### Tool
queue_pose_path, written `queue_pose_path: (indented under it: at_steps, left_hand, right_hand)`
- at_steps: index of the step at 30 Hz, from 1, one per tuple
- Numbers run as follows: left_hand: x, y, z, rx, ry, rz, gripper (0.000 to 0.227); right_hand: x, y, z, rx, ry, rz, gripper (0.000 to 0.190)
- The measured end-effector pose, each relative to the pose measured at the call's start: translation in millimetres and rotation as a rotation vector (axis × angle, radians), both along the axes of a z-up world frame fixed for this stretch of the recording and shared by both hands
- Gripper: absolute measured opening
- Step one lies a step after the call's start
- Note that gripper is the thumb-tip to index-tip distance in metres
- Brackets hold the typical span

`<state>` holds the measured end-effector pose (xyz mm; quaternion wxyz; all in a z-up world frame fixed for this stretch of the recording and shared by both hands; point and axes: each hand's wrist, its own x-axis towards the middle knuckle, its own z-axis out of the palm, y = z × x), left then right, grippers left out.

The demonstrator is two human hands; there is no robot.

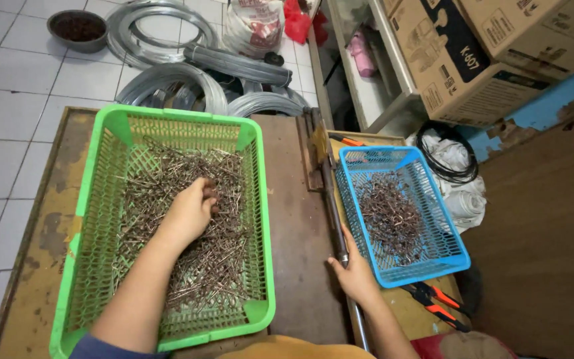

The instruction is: Manually bending small metal hooks using a lever-operated jig on a workbench.

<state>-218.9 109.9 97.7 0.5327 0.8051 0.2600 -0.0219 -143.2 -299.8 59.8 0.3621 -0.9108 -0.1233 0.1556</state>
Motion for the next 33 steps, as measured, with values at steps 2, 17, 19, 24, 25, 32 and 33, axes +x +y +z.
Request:
queue_pose_path:
  at_steps: [2, 17, 19, 24, 25, 32, 33]
  left_hand:
    - [-3.5, -0.8, 14.2, 0.103, -0.004, -0.066, 0.036]
    - [-23.1, 4.1, 19.9, 0.222, -0.005, -0.092, 0.044]
    - [-19.8, 4.6, 11.8, 0.237, 0.04, -0.137, 0.057]
    - [-12.8, 5.5, -9.7, 0.35, 0.172, -0.199, 0.026]
    - [-16.8, 4.2, -3.6, 0.348, 0.171, -0.205, 0.026]
    - [-19.5, 29.8, -27.9, 0.603, 0.21, -0.189, 0.034]
    - [-16.6, 36.1, -35.2, 0.641, 0.219, -0.181, 0.028]
  right_hand:
    - [-0.6, 3.3, 5.2, -0.031, 0.022, -0.015, 0.095]
    - [-31.4, 43.0, 74.1, -0.179, 0.118, -0.162, 0.094]
    - [-29.3, 40.9, 69.7, -0.172, 0.11, -0.173, 0.094]
    - [-21.2, 27.4, 48.9, -0.154, 0.122, -0.187, 0.093]
    - [-23.4, 31.8, 56.4, -0.156, 0.123, -0.193, 0.093]
    - [-24.1, 29.9, 55.4, -0.183, 0.13, -0.189, 0.091]
    - [-21.7, 25.7, 49.4, -0.202, 0.129, -0.184, 0.091]
